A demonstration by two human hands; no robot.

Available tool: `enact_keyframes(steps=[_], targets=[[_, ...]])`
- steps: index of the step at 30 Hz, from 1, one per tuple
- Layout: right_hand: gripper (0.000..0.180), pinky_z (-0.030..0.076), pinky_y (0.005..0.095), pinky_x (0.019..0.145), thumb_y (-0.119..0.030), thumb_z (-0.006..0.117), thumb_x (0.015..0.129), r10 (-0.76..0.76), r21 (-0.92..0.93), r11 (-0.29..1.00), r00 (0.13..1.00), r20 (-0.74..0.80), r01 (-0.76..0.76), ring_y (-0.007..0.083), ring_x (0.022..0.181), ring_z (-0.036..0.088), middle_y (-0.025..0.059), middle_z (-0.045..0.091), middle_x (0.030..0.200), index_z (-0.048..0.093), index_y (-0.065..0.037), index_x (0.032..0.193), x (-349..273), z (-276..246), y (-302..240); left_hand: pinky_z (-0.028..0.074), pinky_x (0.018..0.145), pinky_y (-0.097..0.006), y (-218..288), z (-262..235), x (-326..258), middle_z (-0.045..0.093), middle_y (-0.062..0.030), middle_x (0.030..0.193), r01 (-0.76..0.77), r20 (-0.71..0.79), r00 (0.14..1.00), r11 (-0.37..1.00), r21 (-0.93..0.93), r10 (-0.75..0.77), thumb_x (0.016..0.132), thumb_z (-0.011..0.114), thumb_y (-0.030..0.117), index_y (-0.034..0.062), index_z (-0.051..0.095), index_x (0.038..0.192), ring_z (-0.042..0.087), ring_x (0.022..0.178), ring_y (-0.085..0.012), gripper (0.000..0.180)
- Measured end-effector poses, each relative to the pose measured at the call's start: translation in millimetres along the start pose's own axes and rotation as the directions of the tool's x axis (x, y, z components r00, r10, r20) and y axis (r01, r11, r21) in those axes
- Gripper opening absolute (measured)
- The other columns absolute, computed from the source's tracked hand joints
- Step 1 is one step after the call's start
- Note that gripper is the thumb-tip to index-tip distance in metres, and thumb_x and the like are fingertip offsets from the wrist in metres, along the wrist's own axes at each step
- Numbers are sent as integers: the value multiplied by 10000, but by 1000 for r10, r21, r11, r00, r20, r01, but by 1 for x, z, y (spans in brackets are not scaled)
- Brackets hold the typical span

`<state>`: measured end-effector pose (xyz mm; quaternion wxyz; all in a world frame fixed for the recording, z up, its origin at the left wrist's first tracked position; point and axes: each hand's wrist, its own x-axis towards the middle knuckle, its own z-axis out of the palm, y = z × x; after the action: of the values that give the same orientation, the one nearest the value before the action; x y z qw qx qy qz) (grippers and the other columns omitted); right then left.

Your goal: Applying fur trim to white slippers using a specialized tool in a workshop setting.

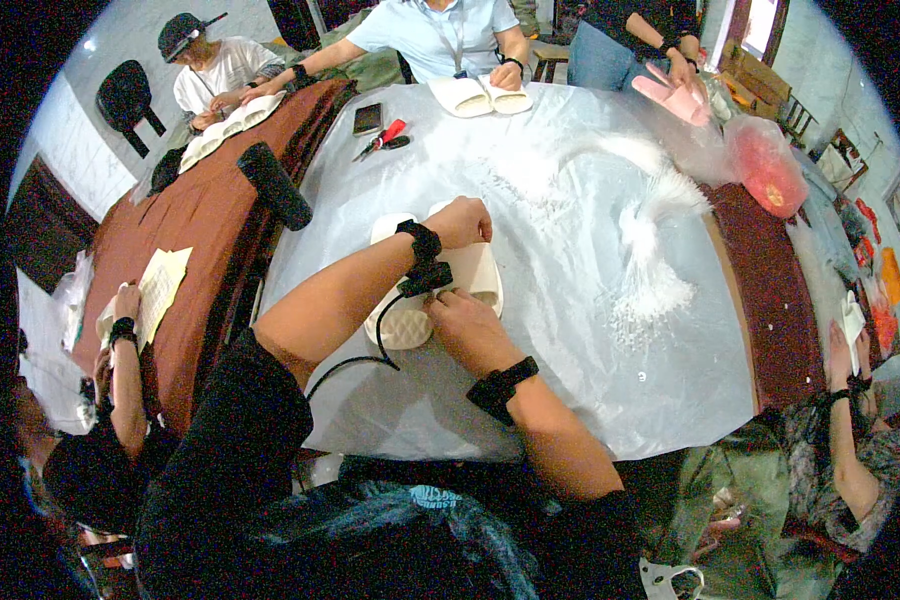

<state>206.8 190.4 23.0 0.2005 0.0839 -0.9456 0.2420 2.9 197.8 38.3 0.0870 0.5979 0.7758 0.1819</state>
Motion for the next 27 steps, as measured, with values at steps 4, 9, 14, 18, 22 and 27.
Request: enact_keyframes(steps=[4,9,14,18,22,27], targets=[[138,516,426,784,-67,525,827,-5,-14,1000,1000,-5,5,327,929,610,156,623,906,586,-23,942,-1,2,2,561,675,-339,3,-1,-3,710,-131,768,-10,-10,1000,1000,4,10,690,701,104,55,749,785,692,701,-268,117],[129,524,430,750,-62,551,812,-37,-37,999,999,-33,35,323,906,619,138,624,895,587,-30,932,0,-2,-4,560,647,-328,-3,0,-6,708,-140,750,41,-51,998,999,-30,-43,684,708,105,29,745,786,691,670,-238,133],[160,538,383,730,-50,593,815,-15,20,1000,919,-394,25,313,850,635,120,647,944,629,-28,969,5,-30,-13,548,600,-301,-1,-20,-21,687,-135,693,127,-74,986,953,-276,-153,713,696,83,-14,721,794,674,621,-194,129],[170,546,341,672,-45,616,840,302,222,949,842,-446,-223,257,769,645,100,658,953,643,-13,1005,24,-50,14,535,578,-290,10,-38,-36,671,-131,653,81,-147,974,868,-489,-173,723,655,42,-33,702,781,666,574,-174,105],[185,511,268,525,-112,660,879,657,752,596,710,-253,-284,105,694,606,44,659,889,645,4,1022,40,-45,64,525,590,-315,25,-39,-40,678,-154,698,-21,-219,972,904,-426,-80,757,653,62,-36,699,809,659,598,-197,121],[113,467,260,506,-103,626,905,667,865,463,719,-197,-193,113,574,579,49,623,719,632,-1,857,69,-4,52,499,639,-330,13,-38,-78,673,-172,755,-53,-310,948,931,-361,-67,780,672,85,-26,704,885,637,673,-201,156]])
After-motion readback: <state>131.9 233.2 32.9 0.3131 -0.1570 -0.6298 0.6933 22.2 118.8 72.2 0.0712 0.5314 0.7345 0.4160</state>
